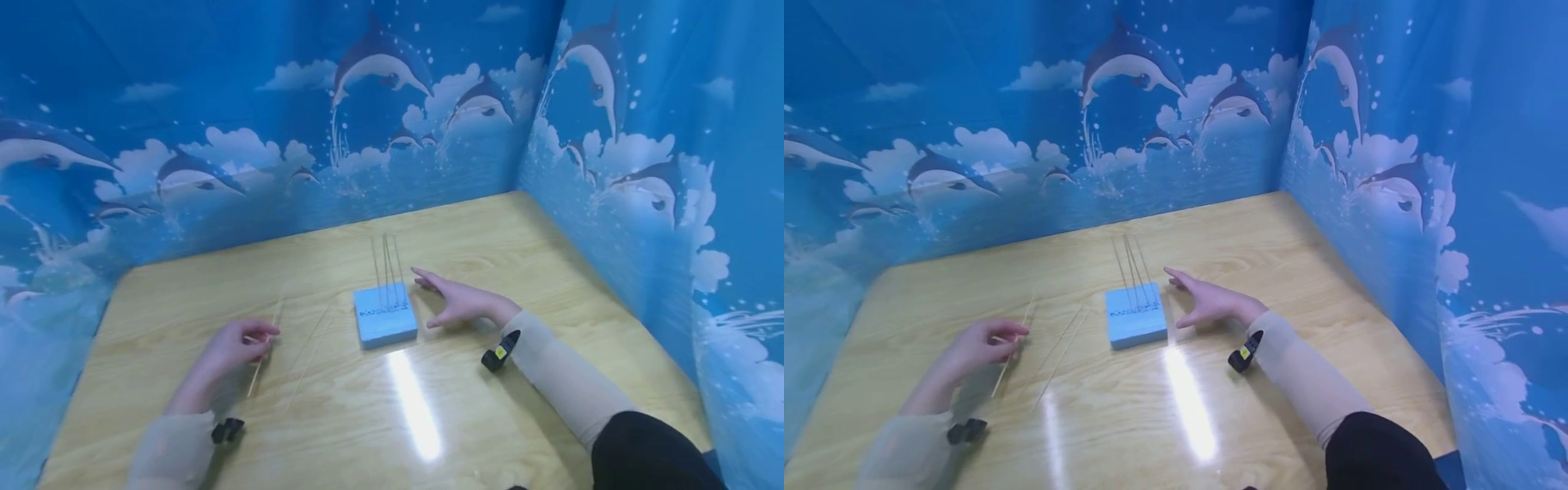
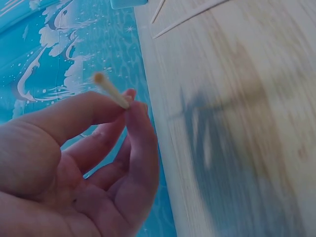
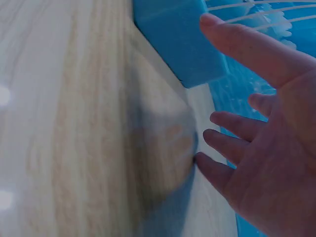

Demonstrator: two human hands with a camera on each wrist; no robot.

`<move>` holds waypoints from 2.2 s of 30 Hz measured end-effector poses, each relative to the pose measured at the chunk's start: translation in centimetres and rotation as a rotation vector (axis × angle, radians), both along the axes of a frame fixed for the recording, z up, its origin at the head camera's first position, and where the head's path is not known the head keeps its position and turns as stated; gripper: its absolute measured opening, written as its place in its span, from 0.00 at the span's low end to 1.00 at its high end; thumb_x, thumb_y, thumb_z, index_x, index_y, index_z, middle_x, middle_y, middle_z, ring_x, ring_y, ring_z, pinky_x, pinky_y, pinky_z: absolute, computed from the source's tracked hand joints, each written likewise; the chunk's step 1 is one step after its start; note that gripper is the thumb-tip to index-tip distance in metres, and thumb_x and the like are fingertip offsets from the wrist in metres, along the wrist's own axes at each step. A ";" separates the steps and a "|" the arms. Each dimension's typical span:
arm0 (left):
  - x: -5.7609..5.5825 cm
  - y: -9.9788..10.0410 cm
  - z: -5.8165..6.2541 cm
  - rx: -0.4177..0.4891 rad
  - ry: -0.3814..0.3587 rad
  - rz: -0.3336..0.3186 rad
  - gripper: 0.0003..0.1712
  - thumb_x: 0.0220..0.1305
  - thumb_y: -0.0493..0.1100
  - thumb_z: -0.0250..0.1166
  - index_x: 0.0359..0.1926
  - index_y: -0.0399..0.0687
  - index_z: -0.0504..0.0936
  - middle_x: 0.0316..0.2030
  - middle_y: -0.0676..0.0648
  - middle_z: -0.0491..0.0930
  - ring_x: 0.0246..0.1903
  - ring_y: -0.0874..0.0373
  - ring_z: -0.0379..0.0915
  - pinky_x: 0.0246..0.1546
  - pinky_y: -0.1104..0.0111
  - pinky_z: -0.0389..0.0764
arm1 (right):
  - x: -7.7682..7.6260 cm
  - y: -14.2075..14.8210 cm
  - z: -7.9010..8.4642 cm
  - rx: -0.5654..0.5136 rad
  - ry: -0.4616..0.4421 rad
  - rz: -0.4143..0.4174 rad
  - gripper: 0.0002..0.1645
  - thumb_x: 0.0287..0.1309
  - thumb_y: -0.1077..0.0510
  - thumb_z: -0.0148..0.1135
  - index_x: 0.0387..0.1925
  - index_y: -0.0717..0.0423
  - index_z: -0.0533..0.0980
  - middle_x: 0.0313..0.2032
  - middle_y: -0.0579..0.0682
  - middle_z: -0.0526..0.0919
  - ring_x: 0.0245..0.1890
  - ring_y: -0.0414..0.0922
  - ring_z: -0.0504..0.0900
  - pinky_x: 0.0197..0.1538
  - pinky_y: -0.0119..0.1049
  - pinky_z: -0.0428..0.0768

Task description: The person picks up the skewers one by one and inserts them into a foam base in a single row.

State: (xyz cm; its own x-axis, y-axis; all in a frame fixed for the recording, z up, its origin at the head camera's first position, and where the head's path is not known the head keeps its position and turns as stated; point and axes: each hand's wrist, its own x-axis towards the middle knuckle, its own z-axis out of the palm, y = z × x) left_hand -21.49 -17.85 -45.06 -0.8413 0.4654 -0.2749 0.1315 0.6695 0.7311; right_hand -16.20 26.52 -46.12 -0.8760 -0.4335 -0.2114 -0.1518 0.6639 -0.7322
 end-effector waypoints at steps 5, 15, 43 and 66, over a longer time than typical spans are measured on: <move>-0.1 0.2 -0.6 -0.028 0.017 -0.024 0.18 0.58 0.32 0.65 0.51 0.35 0.81 0.40 0.40 0.80 0.39 0.53 0.80 0.36 0.65 0.87 | 0.2 0.9 0.4 -0.089 -0.024 -0.024 0.66 0.55 0.55 0.73 0.79 0.45 0.36 0.77 0.59 0.49 0.77 0.56 0.50 0.77 0.54 0.54; 0.4 0.0 -1.2 -0.065 0.080 -0.104 0.18 0.58 0.34 0.66 0.51 0.32 0.80 0.37 0.44 0.81 0.37 0.56 0.79 0.32 0.74 0.81 | 0.8 1.5 0.1 -0.203 0.049 -0.091 0.45 0.67 0.61 0.59 0.78 0.54 0.48 0.74 0.63 0.57 0.74 0.58 0.60 0.75 0.51 0.62; 1.0 0.0 0.6 -0.155 0.061 -0.062 0.17 0.66 0.38 0.62 0.54 0.36 0.80 0.45 0.36 0.83 0.43 0.46 0.81 0.47 0.51 0.82 | 0.5 0.8 0.8 -0.394 -0.020 -0.186 0.35 0.70 0.64 0.53 0.75 0.56 0.56 0.71 0.62 0.65 0.70 0.59 0.66 0.72 0.52 0.68; 1.5 -1.0 0.1 -0.119 0.027 0.029 0.14 0.63 0.35 0.64 0.49 0.43 0.85 0.45 0.40 0.82 0.40 0.54 0.79 0.38 0.63 0.85 | 0.0 -0.7 -0.2 -0.360 -0.012 -0.137 0.33 0.72 0.61 0.52 0.74 0.58 0.57 0.71 0.65 0.63 0.71 0.62 0.64 0.73 0.57 0.64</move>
